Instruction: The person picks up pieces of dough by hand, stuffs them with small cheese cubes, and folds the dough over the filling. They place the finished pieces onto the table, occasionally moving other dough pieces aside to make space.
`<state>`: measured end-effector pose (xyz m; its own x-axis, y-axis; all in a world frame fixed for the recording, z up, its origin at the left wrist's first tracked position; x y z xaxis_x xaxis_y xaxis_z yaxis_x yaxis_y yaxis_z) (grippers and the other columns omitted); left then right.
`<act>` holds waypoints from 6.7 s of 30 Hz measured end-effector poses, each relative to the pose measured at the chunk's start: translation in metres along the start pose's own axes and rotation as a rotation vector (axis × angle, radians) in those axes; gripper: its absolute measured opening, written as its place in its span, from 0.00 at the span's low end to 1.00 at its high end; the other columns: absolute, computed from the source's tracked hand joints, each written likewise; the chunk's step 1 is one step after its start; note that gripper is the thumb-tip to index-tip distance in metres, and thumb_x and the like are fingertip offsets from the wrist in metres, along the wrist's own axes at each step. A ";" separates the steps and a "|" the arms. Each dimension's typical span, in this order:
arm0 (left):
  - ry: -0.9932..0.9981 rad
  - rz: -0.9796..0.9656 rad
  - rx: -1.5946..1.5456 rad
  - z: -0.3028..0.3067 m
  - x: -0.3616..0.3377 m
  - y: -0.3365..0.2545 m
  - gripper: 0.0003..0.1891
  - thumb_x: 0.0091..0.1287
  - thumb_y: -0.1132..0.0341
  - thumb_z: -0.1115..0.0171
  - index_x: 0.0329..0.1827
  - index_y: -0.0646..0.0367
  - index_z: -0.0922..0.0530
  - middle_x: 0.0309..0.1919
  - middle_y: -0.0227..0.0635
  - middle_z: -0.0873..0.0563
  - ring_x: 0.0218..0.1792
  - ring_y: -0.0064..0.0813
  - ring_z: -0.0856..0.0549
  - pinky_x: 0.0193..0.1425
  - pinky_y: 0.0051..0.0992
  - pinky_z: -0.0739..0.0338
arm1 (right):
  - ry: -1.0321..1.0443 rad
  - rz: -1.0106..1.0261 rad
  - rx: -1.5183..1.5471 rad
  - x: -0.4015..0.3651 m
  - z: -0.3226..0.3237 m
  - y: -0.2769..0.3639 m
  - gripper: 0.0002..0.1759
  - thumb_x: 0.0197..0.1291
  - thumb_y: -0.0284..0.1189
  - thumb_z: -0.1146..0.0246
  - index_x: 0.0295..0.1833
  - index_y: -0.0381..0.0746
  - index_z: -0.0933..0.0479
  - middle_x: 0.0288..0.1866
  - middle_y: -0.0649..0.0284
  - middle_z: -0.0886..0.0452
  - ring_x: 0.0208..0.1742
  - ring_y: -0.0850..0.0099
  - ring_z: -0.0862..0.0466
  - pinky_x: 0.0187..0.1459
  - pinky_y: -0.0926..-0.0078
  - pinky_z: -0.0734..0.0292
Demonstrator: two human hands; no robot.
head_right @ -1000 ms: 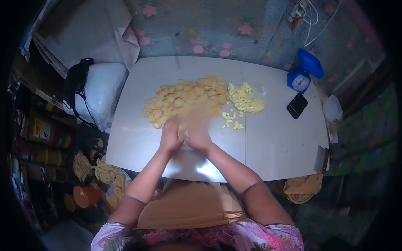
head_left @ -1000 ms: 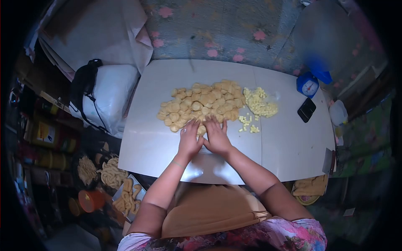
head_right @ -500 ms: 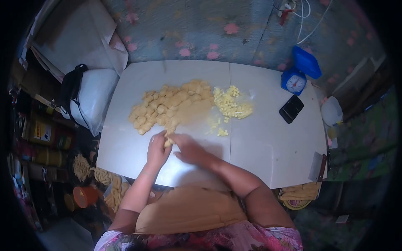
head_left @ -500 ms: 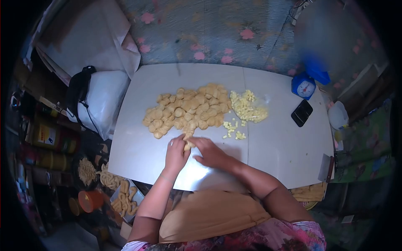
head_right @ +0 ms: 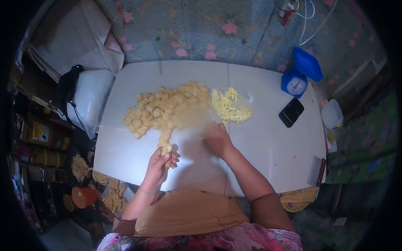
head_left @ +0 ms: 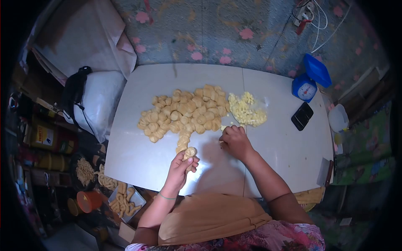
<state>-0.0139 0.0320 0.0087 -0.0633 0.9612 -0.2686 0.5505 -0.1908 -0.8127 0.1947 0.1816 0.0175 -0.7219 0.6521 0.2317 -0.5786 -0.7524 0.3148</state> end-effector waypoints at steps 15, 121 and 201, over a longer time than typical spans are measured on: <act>0.033 0.087 -0.142 -0.009 0.012 -0.004 0.18 0.71 0.62 0.43 0.57 0.65 0.27 0.42 0.38 0.17 0.41 0.24 0.18 0.43 0.23 0.22 | 0.151 -0.338 0.561 0.008 0.024 0.018 0.11 0.56 0.23 0.34 0.46 0.37 0.19 0.41 0.59 0.17 0.43 0.67 0.15 0.47 0.75 0.21; 0.054 0.154 -0.165 0.070 -0.038 -0.047 0.15 0.62 0.82 0.39 0.52 0.68 0.24 0.45 0.42 0.16 0.47 0.31 0.15 0.57 0.28 0.20 | -0.259 -0.503 0.063 -0.011 -0.035 0.076 0.08 0.54 0.27 0.33 0.39 0.37 0.17 0.36 0.57 0.21 0.45 0.58 0.20 0.50 0.64 0.25; 0.104 0.145 -0.071 0.024 0.002 -0.073 0.15 0.67 0.74 0.45 0.56 0.64 0.27 0.37 0.37 0.21 0.31 0.27 0.21 0.35 0.25 0.24 | -0.238 -0.662 -0.005 -0.025 0.013 0.056 0.11 0.52 0.31 0.33 0.40 0.39 0.16 0.43 0.61 0.22 0.51 0.62 0.26 0.54 0.63 0.34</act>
<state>-0.0740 0.0426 0.0550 0.1050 0.9408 -0.3222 0.6050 -0.3176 -0.7301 0.1853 0.1243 0.0417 -0.1145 0.9754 0.1883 -0.8699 -0.1900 0.4551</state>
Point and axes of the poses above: each hand's wrist, its own x-axis towards the middle knuckle, its own z-axis out of the back of the hand, y = z × x, the point moved 1 cm from there along x, towards the middle knuckle
